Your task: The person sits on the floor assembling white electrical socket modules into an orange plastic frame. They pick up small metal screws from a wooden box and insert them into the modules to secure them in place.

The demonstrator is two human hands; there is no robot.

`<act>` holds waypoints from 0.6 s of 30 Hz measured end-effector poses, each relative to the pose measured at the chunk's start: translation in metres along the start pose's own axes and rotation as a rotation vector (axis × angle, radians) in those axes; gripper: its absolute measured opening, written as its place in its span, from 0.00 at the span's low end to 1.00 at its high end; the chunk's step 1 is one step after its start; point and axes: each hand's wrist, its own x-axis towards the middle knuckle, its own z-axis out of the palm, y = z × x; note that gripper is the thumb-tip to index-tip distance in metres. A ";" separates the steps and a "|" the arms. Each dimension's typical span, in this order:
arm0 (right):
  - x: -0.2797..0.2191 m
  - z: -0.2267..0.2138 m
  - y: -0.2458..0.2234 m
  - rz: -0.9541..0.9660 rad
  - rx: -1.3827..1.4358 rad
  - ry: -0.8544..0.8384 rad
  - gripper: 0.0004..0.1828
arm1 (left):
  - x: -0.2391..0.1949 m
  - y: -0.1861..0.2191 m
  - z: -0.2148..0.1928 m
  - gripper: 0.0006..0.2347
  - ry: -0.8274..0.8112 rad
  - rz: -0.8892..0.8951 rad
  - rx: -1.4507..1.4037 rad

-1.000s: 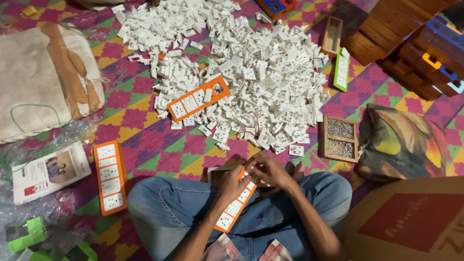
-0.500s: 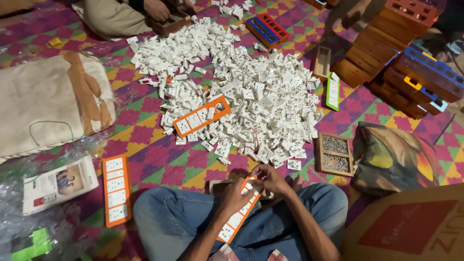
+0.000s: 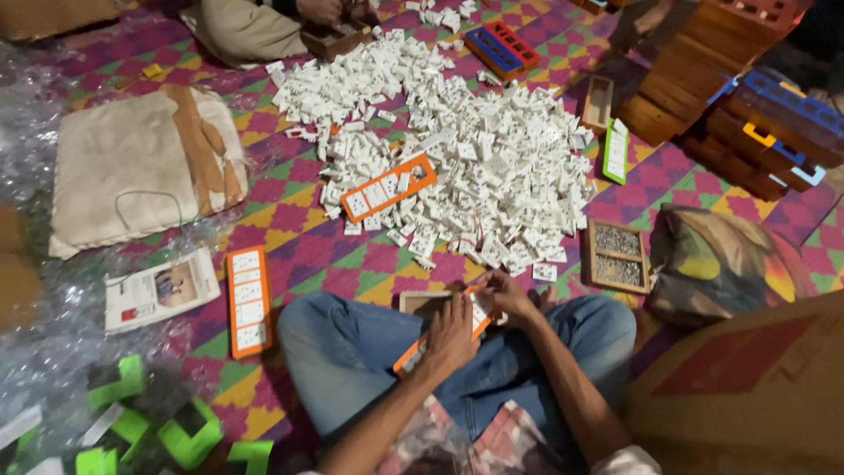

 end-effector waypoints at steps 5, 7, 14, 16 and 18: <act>-0.025 -0.003 -0.005 -0.089 0.149 0.014 0.12 | -0.008 0.002 -0.003 0.39 0.074 0.050 -0.014; -0.035 -0.005 -0.006 0.006 0.126 0.119 0.14 | -0.011 0.002 -0.004 0.39 0.133 0.068 -0.067; -0.078 0.016 -0.031 -0.279 0.043 0.304 0.16 | -0.016 -0.006 -0.004 0.32 0.410 0.040 -0.268; -0.092 0.024 -0.058 -0.267 0.050 0.389 0.15 | -0.016 -0.008 -0.013 0.34 0.511 0.059 -0.400; -0.108 0.028 -0.093 -0.389 0.220 0.458 0.24 | -0.013 -0.009 -0.030 0.32 0.571 0.018 -0.540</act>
